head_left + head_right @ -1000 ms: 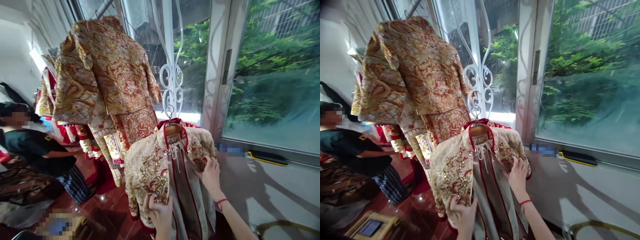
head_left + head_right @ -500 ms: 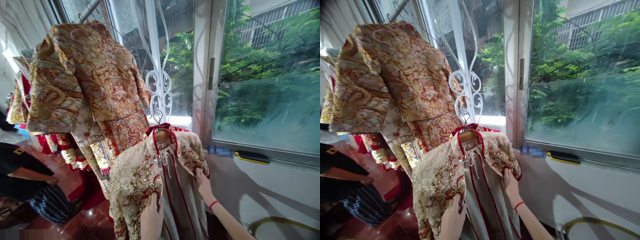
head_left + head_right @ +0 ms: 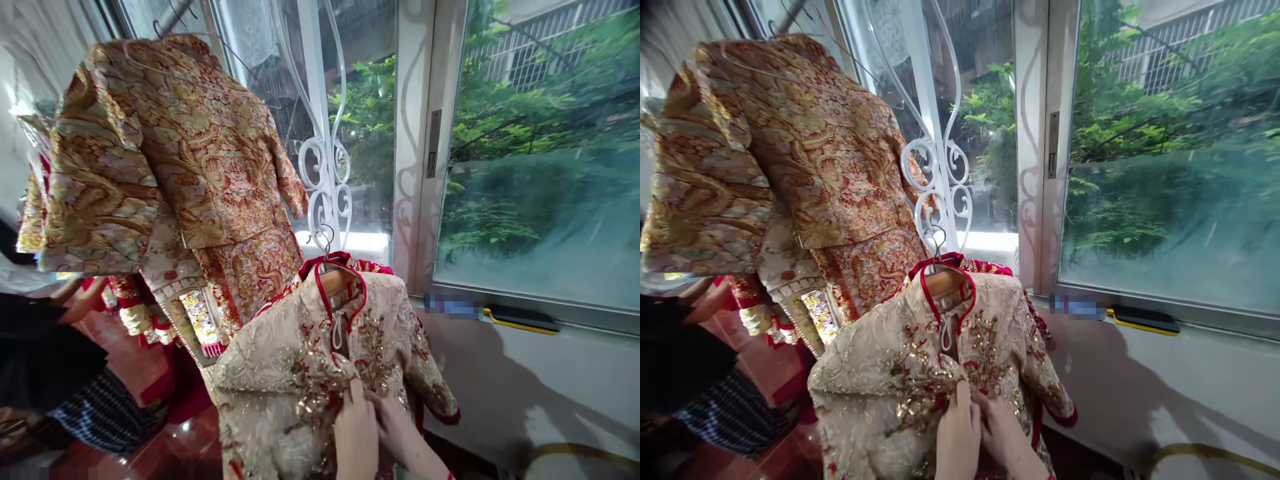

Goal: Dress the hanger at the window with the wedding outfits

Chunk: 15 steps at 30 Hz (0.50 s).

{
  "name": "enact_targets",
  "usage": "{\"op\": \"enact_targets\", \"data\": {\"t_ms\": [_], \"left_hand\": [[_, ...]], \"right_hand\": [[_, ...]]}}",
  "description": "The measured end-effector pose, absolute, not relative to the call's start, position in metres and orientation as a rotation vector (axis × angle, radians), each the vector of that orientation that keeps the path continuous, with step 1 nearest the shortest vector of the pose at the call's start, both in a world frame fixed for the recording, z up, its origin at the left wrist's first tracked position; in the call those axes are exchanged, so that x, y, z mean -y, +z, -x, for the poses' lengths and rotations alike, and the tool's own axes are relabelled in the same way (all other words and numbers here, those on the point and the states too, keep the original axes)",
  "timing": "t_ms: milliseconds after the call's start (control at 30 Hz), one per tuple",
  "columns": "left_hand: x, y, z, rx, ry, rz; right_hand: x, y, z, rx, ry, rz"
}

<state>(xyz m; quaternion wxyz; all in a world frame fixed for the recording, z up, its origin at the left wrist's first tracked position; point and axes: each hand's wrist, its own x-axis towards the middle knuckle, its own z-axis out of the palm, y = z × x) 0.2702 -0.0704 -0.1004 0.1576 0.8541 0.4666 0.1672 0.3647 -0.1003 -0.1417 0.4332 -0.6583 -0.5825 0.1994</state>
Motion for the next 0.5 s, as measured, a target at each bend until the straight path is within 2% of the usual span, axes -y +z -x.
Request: {"op": "enact_targets", "data": {"t_ms": [100, 333, 433, 500], "left_hand": [[0.050, -0.111, -0.263, -1.322, 0.537, -2.428], [0.007, -0.126, -0.250, -1.173, 1.031, -2.274], [-0.002, -0.138, -0.228, -1.006, 1.090, -2.126], [0.003, -0.159, -0.198, -0.948, 1.126, -2.003]], "right_hand": [[0.084, -0.155, -0.362, 1.534, 0.434, 1.715], [0.056, -0.151, -0.353, 1.525, 0.436, 1.709], [0.081, -0.168, -0.381, 1.330, 0.550, 1.543], [0.107, -0.196, -0.414, 0.995, 0.583, 1.465]]}}
